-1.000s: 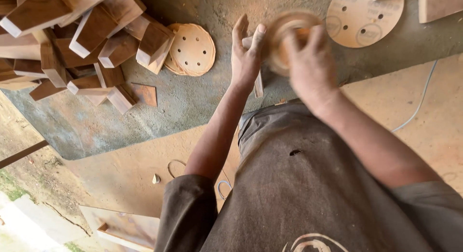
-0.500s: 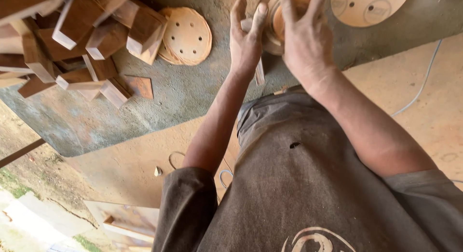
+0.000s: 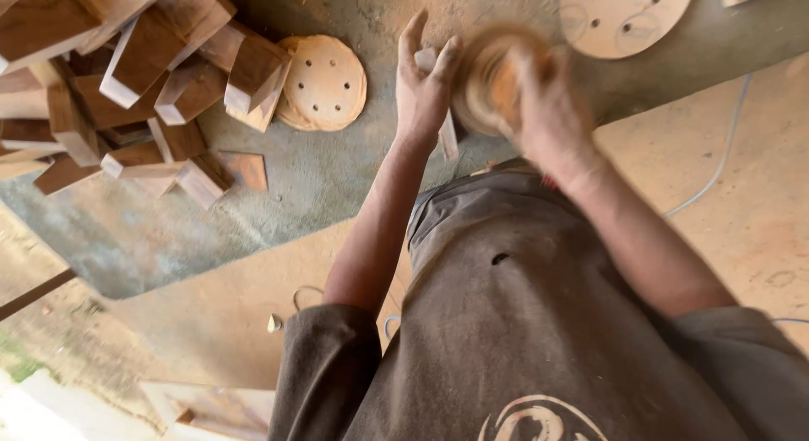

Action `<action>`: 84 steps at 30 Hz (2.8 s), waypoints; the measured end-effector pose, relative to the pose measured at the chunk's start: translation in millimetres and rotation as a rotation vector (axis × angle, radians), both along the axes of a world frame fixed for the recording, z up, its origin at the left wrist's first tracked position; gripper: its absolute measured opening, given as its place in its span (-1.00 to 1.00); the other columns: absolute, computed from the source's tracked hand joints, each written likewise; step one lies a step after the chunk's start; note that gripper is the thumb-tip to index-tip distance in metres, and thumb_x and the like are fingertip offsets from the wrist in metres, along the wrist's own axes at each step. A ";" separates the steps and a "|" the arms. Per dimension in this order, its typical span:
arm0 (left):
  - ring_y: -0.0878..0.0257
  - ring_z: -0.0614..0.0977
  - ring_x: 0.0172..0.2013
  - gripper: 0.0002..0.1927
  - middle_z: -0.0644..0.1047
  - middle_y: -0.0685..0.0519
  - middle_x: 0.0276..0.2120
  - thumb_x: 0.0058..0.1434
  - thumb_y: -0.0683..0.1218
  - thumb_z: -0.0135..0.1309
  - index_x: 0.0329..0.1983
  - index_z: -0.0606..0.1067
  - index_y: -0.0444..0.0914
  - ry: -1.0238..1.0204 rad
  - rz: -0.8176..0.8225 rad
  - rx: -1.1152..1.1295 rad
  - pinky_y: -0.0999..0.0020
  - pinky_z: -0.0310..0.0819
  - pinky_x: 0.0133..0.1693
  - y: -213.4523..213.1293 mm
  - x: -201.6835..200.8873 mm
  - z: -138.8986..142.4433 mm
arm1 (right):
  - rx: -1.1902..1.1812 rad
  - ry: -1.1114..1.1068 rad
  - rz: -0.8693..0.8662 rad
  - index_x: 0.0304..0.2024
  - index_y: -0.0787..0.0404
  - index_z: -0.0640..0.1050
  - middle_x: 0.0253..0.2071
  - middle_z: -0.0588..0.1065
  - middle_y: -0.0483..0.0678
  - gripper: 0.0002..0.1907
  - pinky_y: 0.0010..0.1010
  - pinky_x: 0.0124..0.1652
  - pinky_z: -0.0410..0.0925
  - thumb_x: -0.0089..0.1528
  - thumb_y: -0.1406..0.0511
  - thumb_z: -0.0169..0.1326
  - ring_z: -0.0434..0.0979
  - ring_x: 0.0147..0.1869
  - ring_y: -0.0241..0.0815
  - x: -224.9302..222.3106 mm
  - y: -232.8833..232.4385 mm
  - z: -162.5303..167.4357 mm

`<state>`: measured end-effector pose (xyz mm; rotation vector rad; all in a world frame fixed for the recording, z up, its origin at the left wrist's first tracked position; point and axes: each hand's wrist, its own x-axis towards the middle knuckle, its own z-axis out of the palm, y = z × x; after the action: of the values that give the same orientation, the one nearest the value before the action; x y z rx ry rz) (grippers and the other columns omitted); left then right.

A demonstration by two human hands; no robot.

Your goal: The person uses an orbital sander to smooth the surfaces of small wooden blocks. They pick up each block, sand multiple faces, and place the finished pieces aside on the floor. The process is repeated for several blocks throughout the clip.

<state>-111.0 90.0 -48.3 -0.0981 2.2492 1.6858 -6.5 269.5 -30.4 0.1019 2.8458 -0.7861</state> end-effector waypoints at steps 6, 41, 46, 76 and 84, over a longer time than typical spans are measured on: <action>0.29 0.52 -0.35 -0.21 0.53 0.08 -0.40 0.26 0.10 0.16 0.50 0.19 -0.20 -0.207 0.063 0.094 0.22 0.50 -0.16 3.0 2.7 2.5 | -0.118 0.019 0.007 0.39 0.13 0.11 0.08 0.25 0.37 -0.01 -0.01 -0.08 0.53 0.09 0.21 0.45 0.51 0.03 0.30 6.6 3.8 22.6; 0.12 0.69 -0.12 -0.12 0.64 -0.08 -0.24 0.22 0.31 0.14 0.49 0.23 -0.20 -0.152 0.030 -0.020 0.15 0.58 0.07 8.3 0.3 27.2 | -0.019 -0.232 -0.006 0.43 0.27 0.09 0.12 0.30 0.49 -0.06 -0.03 -0.06 0.56 0.22 0.09 0.33 0.57 -0.02 0.27 -31.6 22.9 41.9; 0.13 0.67 -0.10 -0.12 0.62 -0.10 -0.19 0.17 0.31 0.15 0.47 0.26 -0.16 -0.156 0.033 -0.046 0.20 0.58 0.04 10.8 -1.6 19.7 | 0.075 -0.092 0.161 0.36 0.26 0.12 0.07 0.32 0.50 0.03 0.01 -0.08 0.52 0.11 0.07 0.48 0.52 0.03 0.38 -27.5 16.6 45.8; 0.15 0.59 -0.02 -0.36 0.54 -0.21 0.06 0.34 0.10 0.13 0.41 0.28 -0.19 0.152 -0.031 -0.103 0.14 0.61 0.00 6.4 -5.9 1.6 | 0.136 -0.269 -0.148 0.41 0.22 0.14 0.26 0.11 0.49 -0.08 -0.16 -0.22 0.61 0.17 0.30 0.44 0.56 -0.03 0.32 -44.8 15.5 44.1; -0.09 0.43 0.41 -0.56 0.23 -0.24 0.50 0.44 -0.24 0.04 0.38 0.44 -0.28 0.335 0.000 -0.033 0.13 0.44 0.32 -40.1 25.8 90.2 | -0.080 0.303 -0.335 0.37 0.25 0.29 0.29 0.31 0.24 -0.18 -0.06 0.36 0.35 0.22 0.34 0.52 0.40 0.36 0.19 41.1 83.9 47.3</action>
<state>-85.2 49.9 41.8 0.1916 2.5127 1.7762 34.6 353.4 17.0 0.4991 3.1197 -1.0603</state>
